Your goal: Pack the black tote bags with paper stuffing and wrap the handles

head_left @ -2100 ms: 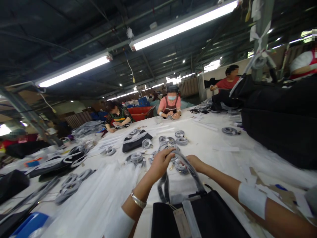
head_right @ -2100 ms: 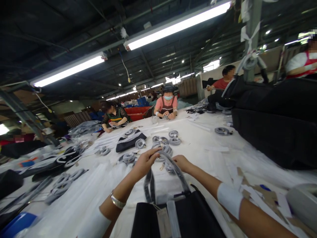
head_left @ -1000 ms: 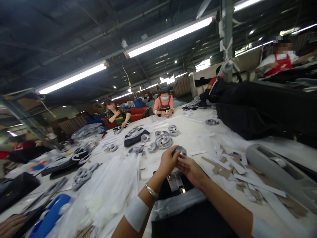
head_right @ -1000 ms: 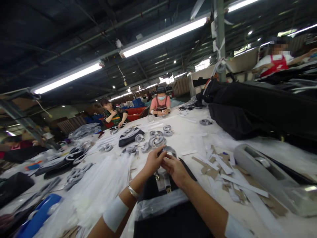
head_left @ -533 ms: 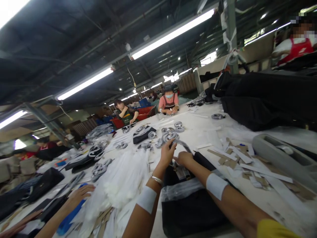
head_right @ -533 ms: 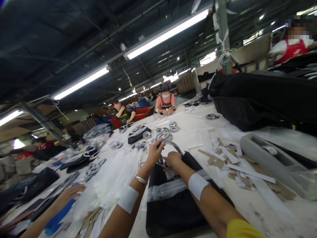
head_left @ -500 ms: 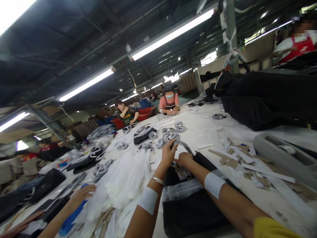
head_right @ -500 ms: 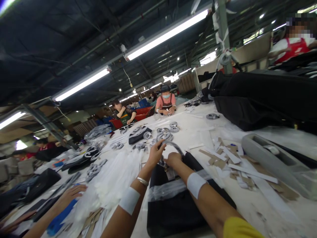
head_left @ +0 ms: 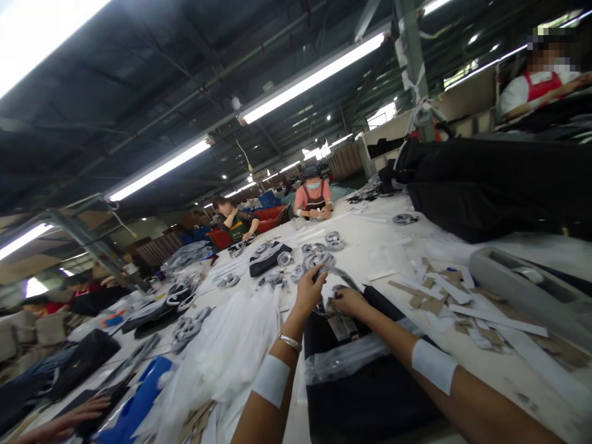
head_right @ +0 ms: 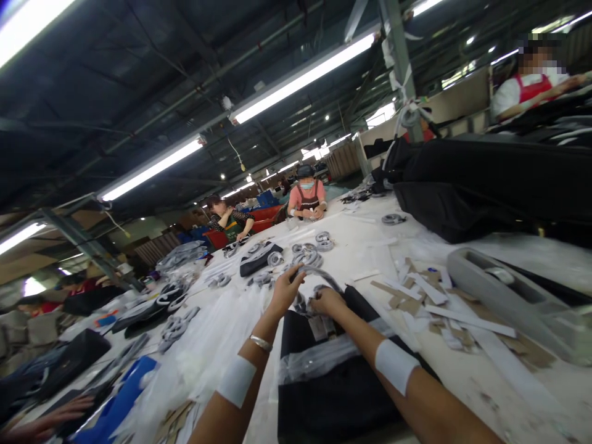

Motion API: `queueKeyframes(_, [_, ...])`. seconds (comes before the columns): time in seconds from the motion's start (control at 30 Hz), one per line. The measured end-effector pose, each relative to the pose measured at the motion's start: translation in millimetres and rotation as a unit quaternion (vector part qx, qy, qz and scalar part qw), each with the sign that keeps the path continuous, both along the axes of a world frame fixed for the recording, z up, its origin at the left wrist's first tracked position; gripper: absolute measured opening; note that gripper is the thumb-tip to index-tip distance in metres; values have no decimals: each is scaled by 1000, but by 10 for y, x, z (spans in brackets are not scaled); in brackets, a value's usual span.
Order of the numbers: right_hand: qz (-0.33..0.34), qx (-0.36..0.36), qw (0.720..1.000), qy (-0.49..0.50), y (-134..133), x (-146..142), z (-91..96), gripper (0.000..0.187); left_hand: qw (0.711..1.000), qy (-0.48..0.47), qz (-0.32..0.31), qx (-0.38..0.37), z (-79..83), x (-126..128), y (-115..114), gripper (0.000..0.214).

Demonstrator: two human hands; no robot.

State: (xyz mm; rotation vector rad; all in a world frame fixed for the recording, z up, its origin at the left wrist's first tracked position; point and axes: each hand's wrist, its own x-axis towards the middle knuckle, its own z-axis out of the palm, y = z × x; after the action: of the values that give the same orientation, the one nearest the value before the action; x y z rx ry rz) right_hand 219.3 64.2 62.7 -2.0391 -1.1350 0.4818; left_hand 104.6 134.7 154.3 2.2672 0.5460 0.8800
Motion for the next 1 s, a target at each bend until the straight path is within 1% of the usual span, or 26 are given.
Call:
queueKeyframes(0.07, [-5,87,994,72,-79,-58,-19,25,1000,2,1,10,55,-2,-13,36])
queueKeyframes(0.13, [-18,175,973,148,-137,-144,-22,30,1000,1,4,24,105,4,-33,34])
queueKeyframes(0.2, [-34,252,943,217,-164,-236,-9,40,999,2,6,41,134,14,-63,33])
queueKeyframes(0.27, [-44,311,908,278,-159,-314,24,49,998,6,9,57,137,23,-104,32])
queueKeyframes(0.37, [-47,373,854,359,-126,-387,116,50,997,14,13,79,102,22,-170,33])
queueKeyframes(0.47, [-28,409,807,425,-128,-420,252,43,995,17,14,96,68,3,-221,34])
queueKeyframes(0.53, [-7,424,781,458,-168,-434,352,38,994,16,13,104,65,-16,-242,34])
queueKeyframes(0.6, [11,436,762,479,-233,-451,446,35,994,12,11,109,78,-35,-255,34])
queueKeyframes(0.73, [31,461,732,500,-374,-498,589,32,996,-5,-5,94,101,-62,-291,34])
queueKeyframes(0.83, [23,468,718,514,-430,-524,639,32,997,-18,-10,76,65,-76,-351,35])
queueKeyframes(0.93, [-27,460,719,520,-436,-530,623,30,997,-19,-17,69,3,-102,-420,38])
queueKeyframes(1.0, [-53,459,718,521,-434,-529,577,29,998,-2,-38,53,-17,-133,-445,41])
